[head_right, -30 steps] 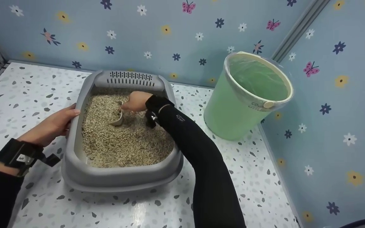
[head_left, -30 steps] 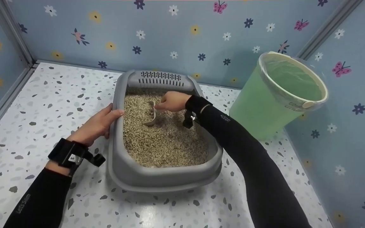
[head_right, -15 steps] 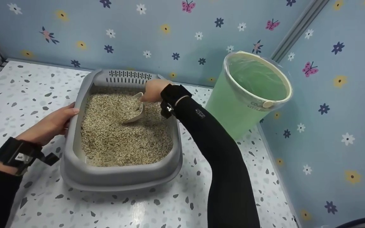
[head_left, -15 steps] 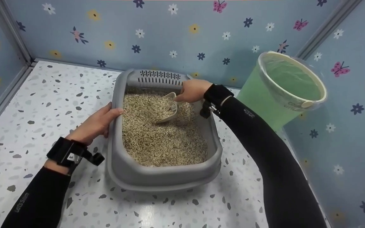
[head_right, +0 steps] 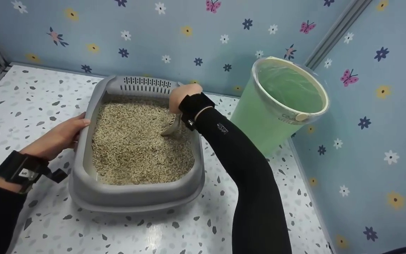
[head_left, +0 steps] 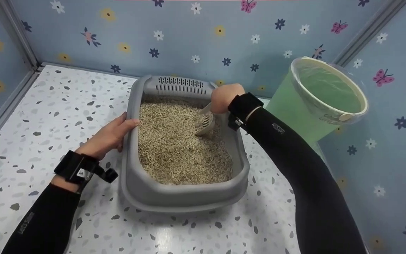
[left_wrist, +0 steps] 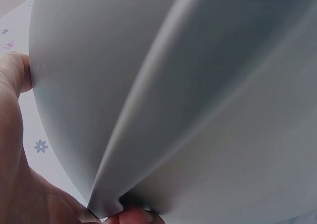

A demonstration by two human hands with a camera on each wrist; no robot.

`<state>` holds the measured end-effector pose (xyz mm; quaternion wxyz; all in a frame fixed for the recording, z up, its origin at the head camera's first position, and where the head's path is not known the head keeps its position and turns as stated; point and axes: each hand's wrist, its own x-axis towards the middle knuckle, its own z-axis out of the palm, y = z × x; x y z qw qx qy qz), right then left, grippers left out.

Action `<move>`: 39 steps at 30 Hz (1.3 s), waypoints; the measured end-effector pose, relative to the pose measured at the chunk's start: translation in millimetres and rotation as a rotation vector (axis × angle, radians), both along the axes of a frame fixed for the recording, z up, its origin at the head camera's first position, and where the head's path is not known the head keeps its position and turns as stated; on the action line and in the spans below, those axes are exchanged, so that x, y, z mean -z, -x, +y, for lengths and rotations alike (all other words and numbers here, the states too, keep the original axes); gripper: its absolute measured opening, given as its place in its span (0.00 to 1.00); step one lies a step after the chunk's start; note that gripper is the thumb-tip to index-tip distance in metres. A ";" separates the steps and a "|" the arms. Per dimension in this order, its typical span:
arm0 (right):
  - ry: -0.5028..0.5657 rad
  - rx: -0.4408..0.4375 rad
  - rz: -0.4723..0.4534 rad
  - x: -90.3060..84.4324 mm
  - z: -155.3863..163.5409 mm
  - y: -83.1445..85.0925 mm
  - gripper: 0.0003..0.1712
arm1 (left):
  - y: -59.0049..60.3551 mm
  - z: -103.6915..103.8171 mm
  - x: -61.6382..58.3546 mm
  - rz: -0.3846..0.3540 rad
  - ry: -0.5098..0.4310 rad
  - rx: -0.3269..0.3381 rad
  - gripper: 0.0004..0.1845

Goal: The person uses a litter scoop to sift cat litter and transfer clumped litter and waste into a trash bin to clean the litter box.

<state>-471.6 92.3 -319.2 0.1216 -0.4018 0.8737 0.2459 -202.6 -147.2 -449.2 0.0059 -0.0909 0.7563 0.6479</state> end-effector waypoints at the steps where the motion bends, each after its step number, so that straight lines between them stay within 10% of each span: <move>1: 0.007 -0.002 0.005 1.6 -0.9 2.2 0.14 | 0.9 0.4 -0.3 0.003 -0.001 0.001 0.47; 12: 0.189 -0.001 -0.080 34.8 -15.0 26.6 0.28 | 9.5 8.2 -2.3 0.000 0.005 0.010 0.49; 26: 0.441 -0.142 -0.329 78.8 -41.3 5.5 0.36 | 6.2 6.9 -4.0 -0.030 0.037 -0.015 0.54; 39: 0.499 -0.183 -0.547 80.0 -50.1 -2.5 0.35 | 0.1 -1.7 0.6 0.011 0.016 -0.014 0.46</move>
